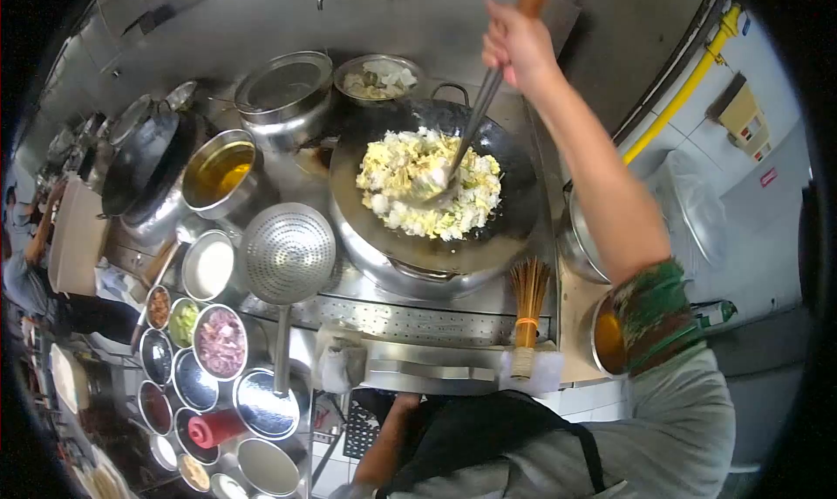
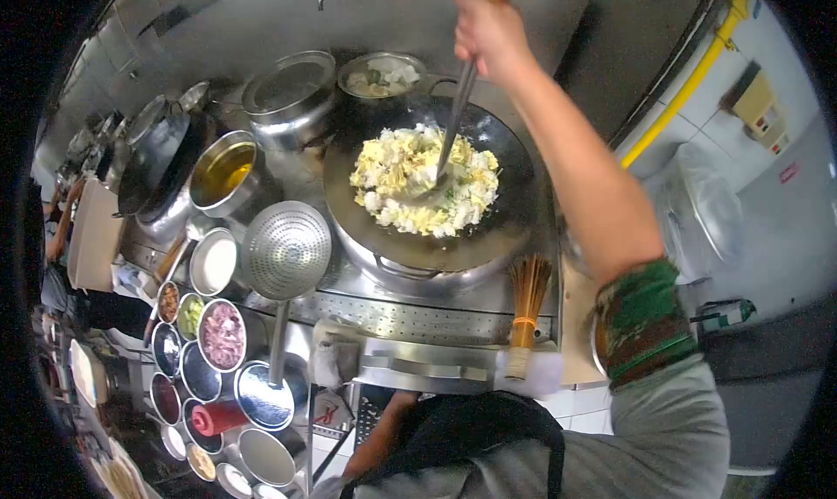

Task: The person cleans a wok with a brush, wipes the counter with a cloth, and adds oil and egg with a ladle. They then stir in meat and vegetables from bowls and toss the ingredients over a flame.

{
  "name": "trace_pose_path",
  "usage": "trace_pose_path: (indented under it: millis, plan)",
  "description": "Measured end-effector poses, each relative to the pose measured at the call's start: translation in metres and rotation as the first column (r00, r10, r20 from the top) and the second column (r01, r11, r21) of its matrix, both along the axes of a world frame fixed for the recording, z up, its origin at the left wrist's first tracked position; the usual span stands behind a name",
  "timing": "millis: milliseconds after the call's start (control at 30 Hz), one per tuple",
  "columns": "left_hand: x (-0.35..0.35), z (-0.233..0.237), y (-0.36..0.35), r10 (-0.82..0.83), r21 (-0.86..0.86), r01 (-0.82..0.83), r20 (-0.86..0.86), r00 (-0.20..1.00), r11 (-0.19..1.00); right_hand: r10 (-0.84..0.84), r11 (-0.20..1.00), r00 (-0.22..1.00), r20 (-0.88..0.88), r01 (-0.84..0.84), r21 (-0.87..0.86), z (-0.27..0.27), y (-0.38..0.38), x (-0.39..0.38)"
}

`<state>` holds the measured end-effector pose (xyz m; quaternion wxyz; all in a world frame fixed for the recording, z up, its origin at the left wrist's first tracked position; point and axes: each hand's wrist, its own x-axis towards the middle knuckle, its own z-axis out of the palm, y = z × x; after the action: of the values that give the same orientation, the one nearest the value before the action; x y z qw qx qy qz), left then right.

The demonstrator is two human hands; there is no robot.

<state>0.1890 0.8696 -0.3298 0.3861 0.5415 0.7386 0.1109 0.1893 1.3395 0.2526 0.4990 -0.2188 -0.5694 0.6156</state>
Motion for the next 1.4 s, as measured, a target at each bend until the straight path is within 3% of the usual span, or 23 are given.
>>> trace_pose_path:
  millis: [100,133,233,267,367,500,600,667,700,733,767,800,867,967,1000,1100,1167,1200,1233,1333,1367,1400]
  plan:
    - [0.006,-0.035,0.025,0.019,-0.055,-0.027,-0.140,0.990,0.998,-0.060,0.993,0.998,0.033,0.056,0.105,0.037,-0.005,-0.013]
    - [0.008,-0.041,0.027,0.024,-0.071,-0.034,-0.145,0.989,0.997,-0.061,0.993,0.997,-0.055,0.066,0.096,0.038,-0.008,-0.012]
    - [0.004,-0.045,0.022,0.026,-0.093,-0.040,-0.140,0.990,0.995,-0.192,0.974,0.973,-0.126,0.205,0.093,-0.002,-0.029,-0.029]
    - [0.004,-0.043,0.020,0.029,-0.084,-0.040,-0.128,0.991,0.996,-0.096,0.992,0.990,-0.101,0.104,0.076,-0.005,-0.017,-0.025]
    - [0.001,-0.032,0.001,0.054,-0.027,-0.055,-0.027,0.998,0.998,-0.033,0.999,0.997,0.075,0.031,0.030,0.020,-0.002,-0.021]
    - [-0.018,-0.011,-0.054,0.073,0.130,-0.119,0.313,0.947,0.984,-0.290,0.953,0.947,0.137,0.274,0.128,0.021,-0.051,0.014]
    - [-0.050,0.215,-0.042,0.032,-0.192,0.048,0.394,0.919,0.980,-0.189,0.970,0.982,0.028,0.182,0.160,-0.007,-0.045,0.015]
    - [-0.055,0.330,-0.009,0.088,0.031,-0.102,0.316,0.945,0.994,-0.229,0.967,0.973,0.042,0.222,0.126,0.010,-0.024,0.023]
    - [-0.056,0.379,0.018,0.121,0.235,-0.187,0.270,0.955,0.954,-0.286,0.954,0.957,0.048,0.279,0.112,0.021,-0.016,0.035]
    - [-0.065,0.381,0.040,0.048,0.633,-0.063,0.041,0.998,0.772,-0.268,0.953,0.961,-0.073,0.276,0.127,0.031,-0.026,0.048]
    - [-0.068,0.399,0.067,0.100,0.715,0.053,-0.170,0.980,0.697,-0.280,0.945,0.952,-0.125,0.296,0.137,0.027,-0.033,0.055]
    - [-0.067,0.426,0.099,0.113,0.761,0.054,-0.165,0.980,0.646,-0.308,0.941,0.939,-0.150,0.324,0.099,-0.004,-0.032,0.045]
    - [-0.071,0.405,0.153,0.060,0.821,0.196,-0.269,0.961,0.536,-0.350,0.934,0.920,-0.176,0.357,0.010,-0.029,-0.024,0.035]
    - [-0.071,0.363,0.156,0.017,0.791,0.245,-0.307,0.952,0.562,-0.350,0.935,0.937,-0.020,0.348,-0.069,0.010,-0.015,0.045]
    - [-0.066,0.386,0.146,-0.046,0.781,0.200,-0.215,0.975,0.591,-0.303,0.951,0.953,0.003,0.302,-0.062,0.030,-0.022,0.061]
    - [-0.041,0.427,0.114,0.050,0.867,0.062,-0.100,0.994,0.495,-0.196,0.976,0.980,0.031,0.198,-0.090,0.042,-0.039,0.086]
    - [-0.033,0.426,0.127,0.061,0.844,0.062,-0.111,0.992,0.533,-0.430,0.902,0.886,0.173,0.428,0.050,0.028,-0.065,0.072]
    - [-0.037,0.396,0.130,0.066,0.848,0.089,-0.144,0.987,0.522,-0.546,0.838,0.812,0.207,0.526,0.145,0.030,-0.076,0.062]
    - [-0.040,0.369,0.131,0.070,0.854,0.113,-0.172,0.983,0.508,-0.565,0.824,0.815,0.124,0.552,0.129,0.022,-0.083,0.058]
    - [-0.052,0.341,0.073,-0.024,0.735,0.191,-0.232,0.972,0.650,-0.523,0.848,0.847,-0.091,0.529,0.046,0.029,-0.101,0.086]
    - [-0.056,0.334,0.051,-0.085,0.799,0.179,-0.159,0.984,0.574,-0.496,0.868,0.857,-0.142,0.495,-0.042,0.032,-0.106,0.099]
    - [-0.055,0.356,0.049,-0.074,0.836,0.167,-0.150,0.986,0.523,-0.486,0.873,0.856,-0.173,0.482,-0.070,0.031,-0.104,0.106]
